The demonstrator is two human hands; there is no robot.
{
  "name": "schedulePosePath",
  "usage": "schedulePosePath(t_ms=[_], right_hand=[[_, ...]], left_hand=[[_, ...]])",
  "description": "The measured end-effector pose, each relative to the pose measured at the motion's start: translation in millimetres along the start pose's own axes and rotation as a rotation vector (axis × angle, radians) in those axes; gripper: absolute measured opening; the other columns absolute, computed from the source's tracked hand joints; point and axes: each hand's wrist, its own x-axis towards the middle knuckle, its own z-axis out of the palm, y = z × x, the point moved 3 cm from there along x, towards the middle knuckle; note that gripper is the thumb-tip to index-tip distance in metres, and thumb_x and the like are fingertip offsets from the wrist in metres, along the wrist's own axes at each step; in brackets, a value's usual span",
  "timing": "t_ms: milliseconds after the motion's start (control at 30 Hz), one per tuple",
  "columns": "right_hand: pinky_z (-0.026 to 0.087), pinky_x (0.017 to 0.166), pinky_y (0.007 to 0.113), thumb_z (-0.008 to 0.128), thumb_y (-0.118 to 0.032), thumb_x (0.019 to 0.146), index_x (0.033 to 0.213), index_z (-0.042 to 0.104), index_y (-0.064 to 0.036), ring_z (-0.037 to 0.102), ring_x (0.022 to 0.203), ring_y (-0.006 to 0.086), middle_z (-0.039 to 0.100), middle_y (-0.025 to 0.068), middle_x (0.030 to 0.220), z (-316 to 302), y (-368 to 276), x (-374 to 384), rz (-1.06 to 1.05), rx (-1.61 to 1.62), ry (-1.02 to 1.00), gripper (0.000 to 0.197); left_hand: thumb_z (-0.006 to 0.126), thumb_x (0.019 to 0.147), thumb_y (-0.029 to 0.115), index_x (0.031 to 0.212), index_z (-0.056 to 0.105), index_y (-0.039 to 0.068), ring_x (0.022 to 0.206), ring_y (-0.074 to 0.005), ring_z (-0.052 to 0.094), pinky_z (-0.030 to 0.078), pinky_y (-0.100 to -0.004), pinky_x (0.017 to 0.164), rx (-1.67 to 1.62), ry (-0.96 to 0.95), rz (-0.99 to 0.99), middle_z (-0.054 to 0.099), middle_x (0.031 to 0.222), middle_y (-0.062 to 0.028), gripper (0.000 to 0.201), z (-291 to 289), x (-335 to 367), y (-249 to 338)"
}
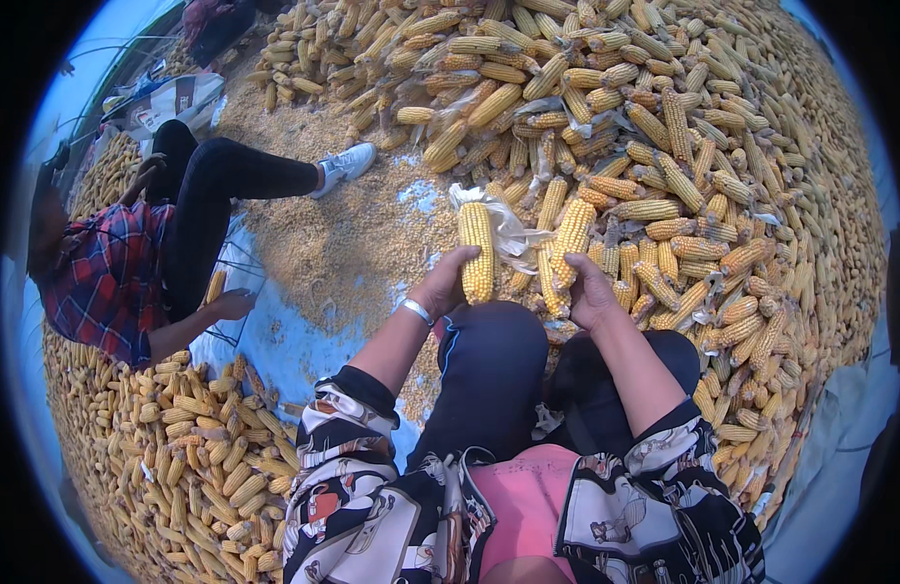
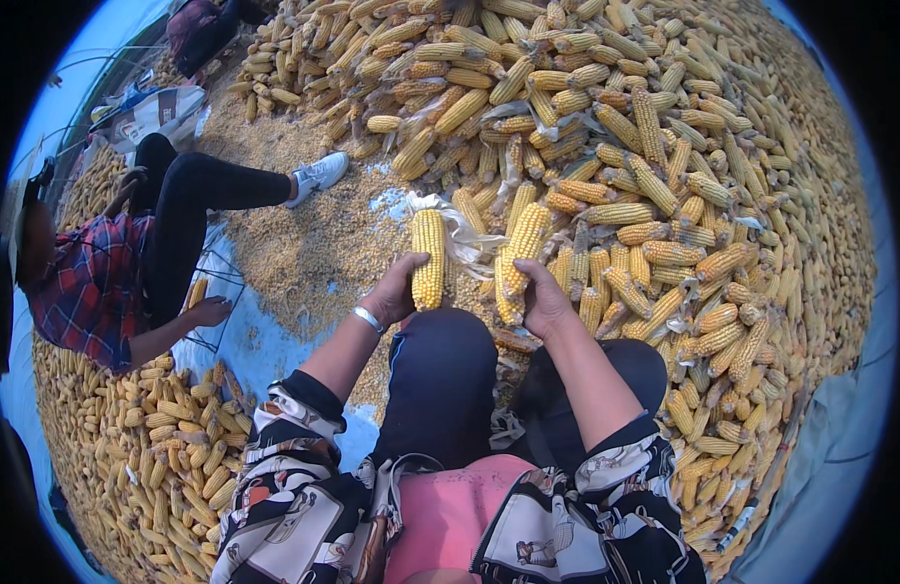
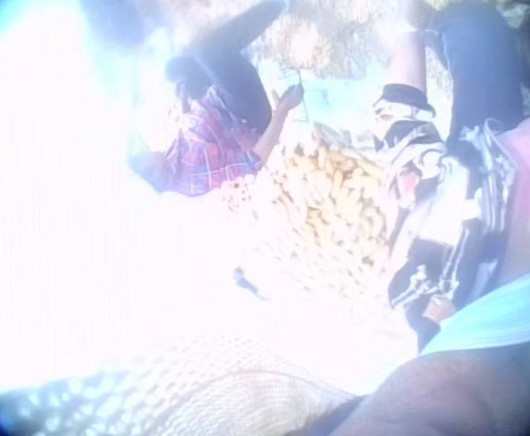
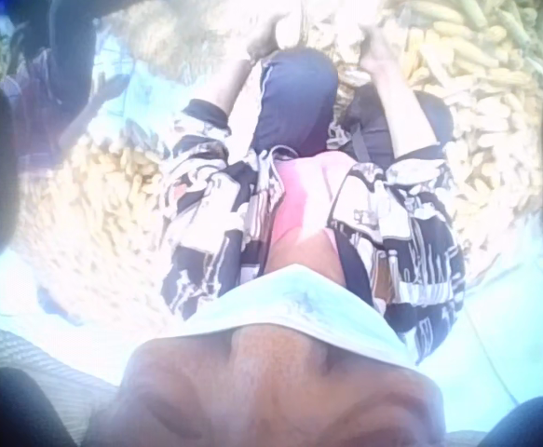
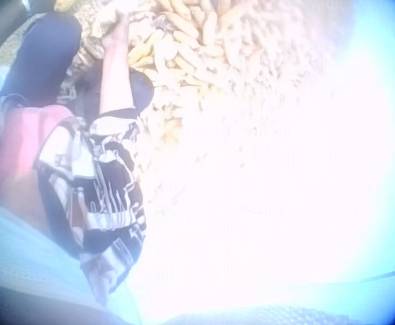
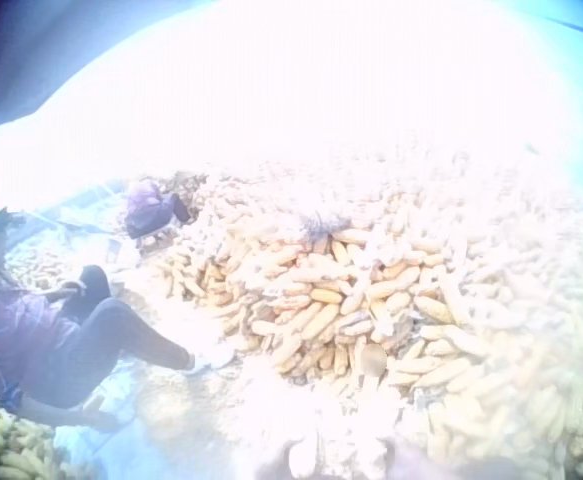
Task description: The person sits on a tarp covered with corn cobs and manually removes the husks from each cob. They pick up a cob, strip the outer layers, and place the shucked cob aside while discarding the husks. Another person nearby performs the same task.
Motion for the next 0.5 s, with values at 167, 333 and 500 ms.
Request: schedulePosePath(t_ms=[167, 333, 500], right_hand=[[0.053, 0.086, 0.045, 0.07, -0.029, 0.077, 0.118, 0.057, -0.0065, 0.063, 0.091, 0.0277, 0.065, 0.0093, 0.101, -31, -4, -47, 0.038, 0.077, -0.125, 0.048], [0.051, 0.092, 0.044, 0.068, -0.025, 0.077, 0.118, 0.057, -0.0077, 0.063, 0.1, 0.0278, 0.065, 0.0098, 0.108, -25, -3, -54, 0.089, -0.174, -0.124, 0.046], [0.051, 0.095, 0.045, 0.064, -0.025, 0.083, 0.129, 0.052, -0.0046, 0.062, 0.109, 0.0269, 0.064, 0.0114, 0.116, 85, -5, -28, 0.183, -0.537, -0.237, 0.052]], left_hand=[[0.058, 0.088, 0.037, 0.122, 0.051, 0.002, 0.094, -0.0257, 0.064, 0.052, -0.0425, 0.089, -0.122, -0.039, 0.19, 0.064, 0.105, -0.0118, 0.049, -10, -40, 26], [0.058, 0.089, 0.033, 0.118, 0.054, 0.002, 0.093, -0.0208, 0.064, 0.052, -0.0368, 0.088, -0.236, -0.113, 0.485, 0.064, 0.103, -0.0092, 0.042, 20, -119, 57], [0.063, 0.085, 0.036, 0.12, 0.054, -0.002, 0.09, -0.0194, 0.065, 0.054, -0.034, 0.085, -0.202, -0.341, 0.84, 0.064, 0.105, -0.011, 0.052, 75, -258, 101]])
